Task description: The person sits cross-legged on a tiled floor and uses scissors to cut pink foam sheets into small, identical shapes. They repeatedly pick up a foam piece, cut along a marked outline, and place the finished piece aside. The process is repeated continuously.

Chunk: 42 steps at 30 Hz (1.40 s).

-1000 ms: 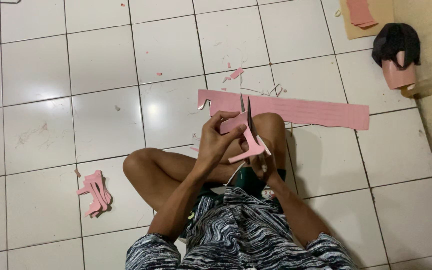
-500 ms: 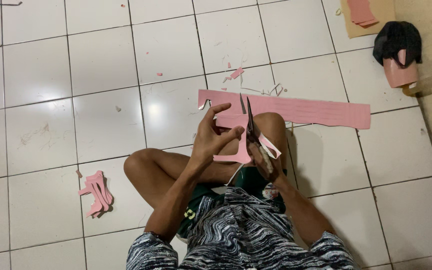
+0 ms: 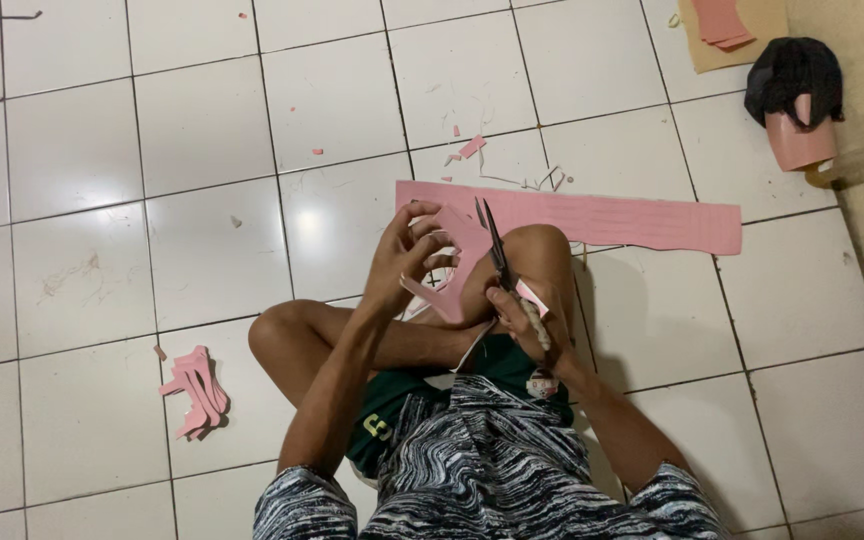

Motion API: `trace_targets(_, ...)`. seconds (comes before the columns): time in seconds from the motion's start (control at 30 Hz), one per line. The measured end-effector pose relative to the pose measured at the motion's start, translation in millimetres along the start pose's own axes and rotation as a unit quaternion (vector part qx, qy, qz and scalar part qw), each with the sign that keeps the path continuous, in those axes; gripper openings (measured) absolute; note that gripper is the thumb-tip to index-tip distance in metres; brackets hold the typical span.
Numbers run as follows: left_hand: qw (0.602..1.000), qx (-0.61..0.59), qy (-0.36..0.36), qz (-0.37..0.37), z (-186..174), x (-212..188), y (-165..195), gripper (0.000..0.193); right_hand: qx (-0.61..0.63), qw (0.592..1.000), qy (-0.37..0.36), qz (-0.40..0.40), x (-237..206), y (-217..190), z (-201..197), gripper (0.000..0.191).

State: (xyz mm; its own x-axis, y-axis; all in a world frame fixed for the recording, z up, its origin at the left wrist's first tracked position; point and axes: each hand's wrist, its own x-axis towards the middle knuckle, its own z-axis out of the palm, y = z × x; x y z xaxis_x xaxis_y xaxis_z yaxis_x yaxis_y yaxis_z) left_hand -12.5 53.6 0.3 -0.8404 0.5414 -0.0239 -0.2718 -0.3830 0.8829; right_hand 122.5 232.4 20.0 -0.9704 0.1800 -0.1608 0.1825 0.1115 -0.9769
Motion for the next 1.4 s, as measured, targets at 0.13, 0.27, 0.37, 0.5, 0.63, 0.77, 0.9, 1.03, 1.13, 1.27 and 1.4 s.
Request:
trace_targets(0.13,0.972,0.039,0.046,0.228,39,-21,-43,0.055,-0.013,0.999,0.048,0.013,7,6,11,0.019)
trace_targets(0.27,0.938,0.212,0.170,0.217,54,-22,-40,0.044,-0.086,0.990,0.050,-0.096,13,4,19,0.022)
trace_targets(0.37,0.947,0.184,0.181,0.192,63,-20,-21,0.044,-0.032,0.998,0.038,-0.024,16,0,21,0.024)
trace_targets(0.5,0.970,0.118,0.160,0.138,66,-29,-1,0.056,0.002,0.998,0.008,-0.055,17,-8,18,0.024)
trace_targets(0.63,0.976,0.037,0.140,0.166,63,-27,5,0.059,0.048,0.999,0.004,-0.024,14,-18,18,0.024)
trace_targets(0.77,0.974,0.091,0.145,0.149,55,-26,9,0.048,0.068,0.997,-0.006,0.022,9,-26,16,0.021)
trace_targets(0.9,0.966,0.169,0.109,0.161,46,-26,19,0.045,0.046,0.999,-0.015,0.002,5,-24,10,0.022)
trace_targets(1.03,0.973,0.196,0.091,0.076,38,-21,33,0.045,0.014,0.993,0.009,0.118,8,-12,6,0.025)
trace_targets(1.13,0.979,0.185,0.058,0.064,33,-18,39,0.046,-0.042,0.999,0.005,-0.014,8,-4,-1,0.023)
trace_targets(1.27,0.988,0.147,0.037,0.042,27,-15,38,0.044,-0.094,0.991,0.028,-0.093,6,0,-4,0.024)
trace_targets(1.4,0.986,0.143,0.078,0.016,24,-11,30,0.037,-0.158,0.987,-0.019,0.000,9,-5,-8,0.026)
